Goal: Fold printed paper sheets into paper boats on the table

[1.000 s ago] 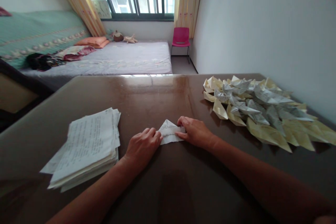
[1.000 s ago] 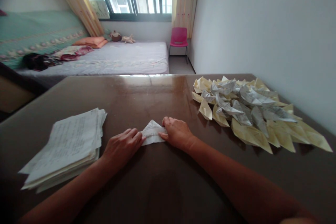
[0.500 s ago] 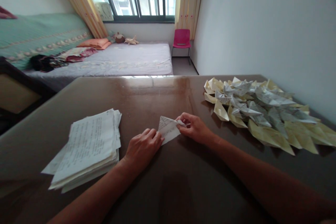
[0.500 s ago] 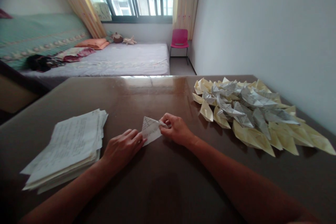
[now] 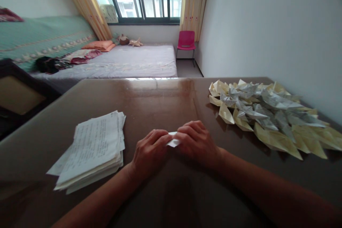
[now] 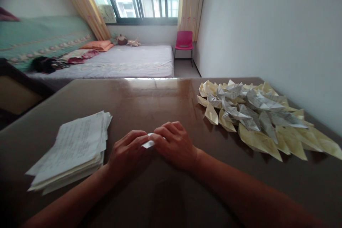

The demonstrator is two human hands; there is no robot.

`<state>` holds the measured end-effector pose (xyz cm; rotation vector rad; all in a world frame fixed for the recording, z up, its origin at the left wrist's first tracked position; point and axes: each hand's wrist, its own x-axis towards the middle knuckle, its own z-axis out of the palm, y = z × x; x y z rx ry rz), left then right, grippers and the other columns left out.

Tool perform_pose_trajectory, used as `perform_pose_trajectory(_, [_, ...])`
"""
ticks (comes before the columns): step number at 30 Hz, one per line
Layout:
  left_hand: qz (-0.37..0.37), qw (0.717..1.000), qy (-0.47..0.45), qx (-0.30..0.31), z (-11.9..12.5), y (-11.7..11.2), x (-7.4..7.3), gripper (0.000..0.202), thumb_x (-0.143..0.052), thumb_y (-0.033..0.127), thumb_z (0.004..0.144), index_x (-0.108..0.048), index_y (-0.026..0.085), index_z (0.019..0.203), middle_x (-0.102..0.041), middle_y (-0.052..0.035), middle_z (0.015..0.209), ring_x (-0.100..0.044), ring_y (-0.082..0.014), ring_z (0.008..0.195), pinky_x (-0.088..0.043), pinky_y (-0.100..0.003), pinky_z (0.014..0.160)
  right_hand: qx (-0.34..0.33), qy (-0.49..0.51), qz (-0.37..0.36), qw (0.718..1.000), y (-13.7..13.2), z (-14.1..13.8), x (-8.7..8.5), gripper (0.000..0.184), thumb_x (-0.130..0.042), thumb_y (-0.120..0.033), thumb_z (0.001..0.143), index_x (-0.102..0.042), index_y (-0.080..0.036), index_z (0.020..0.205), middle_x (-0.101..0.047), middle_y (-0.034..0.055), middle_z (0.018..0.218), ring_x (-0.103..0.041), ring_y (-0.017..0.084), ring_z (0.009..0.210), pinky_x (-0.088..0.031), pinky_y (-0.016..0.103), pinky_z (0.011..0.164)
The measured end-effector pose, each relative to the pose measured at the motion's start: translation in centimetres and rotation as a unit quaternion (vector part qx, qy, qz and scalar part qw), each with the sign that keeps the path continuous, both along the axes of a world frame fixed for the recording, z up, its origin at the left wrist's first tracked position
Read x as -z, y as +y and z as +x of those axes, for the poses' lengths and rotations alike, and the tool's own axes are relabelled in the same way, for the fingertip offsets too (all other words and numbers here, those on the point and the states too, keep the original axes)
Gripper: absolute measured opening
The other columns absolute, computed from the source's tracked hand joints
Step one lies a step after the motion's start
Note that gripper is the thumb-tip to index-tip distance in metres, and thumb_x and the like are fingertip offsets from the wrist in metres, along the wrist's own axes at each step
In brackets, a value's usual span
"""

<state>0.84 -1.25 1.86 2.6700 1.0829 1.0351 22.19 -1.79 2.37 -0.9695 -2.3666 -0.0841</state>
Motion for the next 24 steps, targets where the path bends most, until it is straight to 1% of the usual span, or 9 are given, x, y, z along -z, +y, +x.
perform_pose_trajectory(3, [-0.031, 0.998, -0.041, 0.019, -0.4, 0.5, 0.1, 0.023, -0.043, 0.030, 0.094, -0.061, 0.019, 0.102, -0.065, -0.0070, 0.098, -0.063, -0.0134, 0.086, -0.052, -0.024, 0.078, 0.019, 0.023, -0.021, 0.999, 1.2, 0.9, 0.5, 0.031, -0.044, -0.042, 0.095, -0.059, -0.020, 0.110, -0.062, 0.0082, 0.107, -0.052, 0.020, 0.099, -0.033, 0.036, 0.089])
perform_pose_trajectory(6, [-0.028, 0.999, -0.032, 0.032, -0.8, 1.2, 0.4, 0.022, -0.048, 0.034, 0.091, -0.061, 0.018, 0.100, -0.066, -0.0077, 0.099, -0.063, -0.0143, 0.089, -0.052, -0.023, 0.078, 0.008, -0.023, -0.021, 1.000, 2.0, 2.0, 0.9, 0.025, -0.042, -0.035, 0.097, -0.063, -0.023, 0.104, -0.064, 0.0044, 0.103, -0.052, 0.018, 0.096, -0.031, 0.036, 0.088])
perform_pose_trajectory(8, [-0.005, 1.000, 0.022, 0.019, -0.9, 1.7, 0.7, 0.019, -0.047, 0.029, 0.091, -0.062, 0.019, 0.099, -0.066, -0.0076, 0.102, -0.062, -0.0167, 0.097, -0.051, -0.027, 0.085, 0.011, -0.070, -0.020, 0.997, 2.3, 2.4, 1.1, 0.023, -0.044, -0.030, 0.097, -0.064, -0.025, 0.105, -0.065, 0.0031, 0.104, -0.051, 0.018, 0.098, -0.030, 0.036, 0.089])
perform_pose_trajectory(10, [0.020, 0.995, 0.100, 0.005, -1.0, 2.1, 1.0, 0.019, -0.046, 0.021, 0.091, -0.064, 0.020, 0.097, -0.066, -0.0072, 0.104, -0.058, -0.0198, 0.106, -0.049, -0.032, 0.091, 0.016, -0.114, -0.025, 0.993, 2.6, 2.4, 1.3, 0.020, -0.048, -0.028, 0.095, -0.065, -0.025, 0.106, -0.065, 0.0037, 0.104, -0.050, 0.019, 0.099, -0.029, 0.037, 0.089])
perform_pose_trajectory(13, [0.017, 0.979, 0.204, 0.012, -0.9, 2.1, 1.1, 0.017, -0.048, 0.015, 0.090, -0.065, 0.019, 0.095, -0.066, -0.0067, 0.103, -0.055, -0.0205, 0.106, -0.049, -0.033, 0.088, 0.010, -0.166, -0.041, 0.985, 2.7, 2.2, 1.3, 0.019, -0.053, -0.026, 0.093, -0.065, -0.024, 0.107, -0.065, 0.0052, 0.101, -0.049, 0.020, 0.099, -0.030, 0.037, 0.087])
perform_pose_trajectory(17, [-0.010, 0.957, 0.290, 0.012, -0.6, 1.3, 0.7, 0.019, -0.053, 0.016, 0.089, -0.062, 0.019, 0.105, -0.064, -0.0068, 0.105, -0.056, -0.0218, 0.103, -0.049, -0.035, 0.085, 0.003, -0.208, -0.071, 0.976, 2.4, 2.2, 0.7, 0.023, -0.053, -0.023, 0.093, -0.063, -0.021, 0.113, -0.066, 0.0071, 0.101, -0.049, 0.021, 0.100, -0.031, 0.036, 0.085])
perform_pose_trajectory(20, [-0.010, 0.949, 0.314, -0.001, -0.3, 0.7, 0.5, 0.016, -0.053, 0.017, 0.089, -0.061, 0.019, 0.103, -0.064, -0.0071, 0.103, -0.056, -0.0230, 0.102, -0.047, -0.038, 0.086, -0.009, -0.196, -0.102, 0.975, 2.4, 2.8, 0.4, 0.020, -0.054, -0.025, 0.093, -0.065, -0.023, 0.110, -0.067, 0.0053, 0.103, -0.050, 0.020, 0.101, -0.032, 0.035, 0.085])
perform_pose_trajectory(22, [-0.018, 0.950, 0.311, -0.012, -0.1, 0.4, 0.4, 0.012, -0.052, 0.018, 0.090, -0.062, 0.019, 0.095, -0.063, -0.0070, 0.100, -0.056, -0.0215, 0.097, -0.047, -0.036, 0.083, -0.014, -0.164, -0.136, 0.977, 2.7, 3.4, 0.5, 0.018, -0.053, -0.029, 0.093, -0.069, -0.026, 0.102, -0.068, 0.0034, 0.102, -0.052, 0.018, 0.098, -0.034, 0.033, 0.084])
perform_pose_trajectory(24, [-0.039, 0.954, 0.296, -0.024, 0.0, 0.3, 0.4, 0.015, -0.048, 0.020, 0.092, -0.062, 0.018, 0.087, -0.063, -0.0066, 0.096, -0.056, -0.0194, 0.091, -0.047, -0.033, 0.079, -0.024, -0.115, -0.179, 0.977, 3.3, 4.0, 0.9, 0.020, -0.052, -0.032, 0.094, -0.071, -0.027, 0.097, -0.069, 0.0022, 0.098, -0.054, 0.016, 0.093, -0.036, 0.030, 0.082])
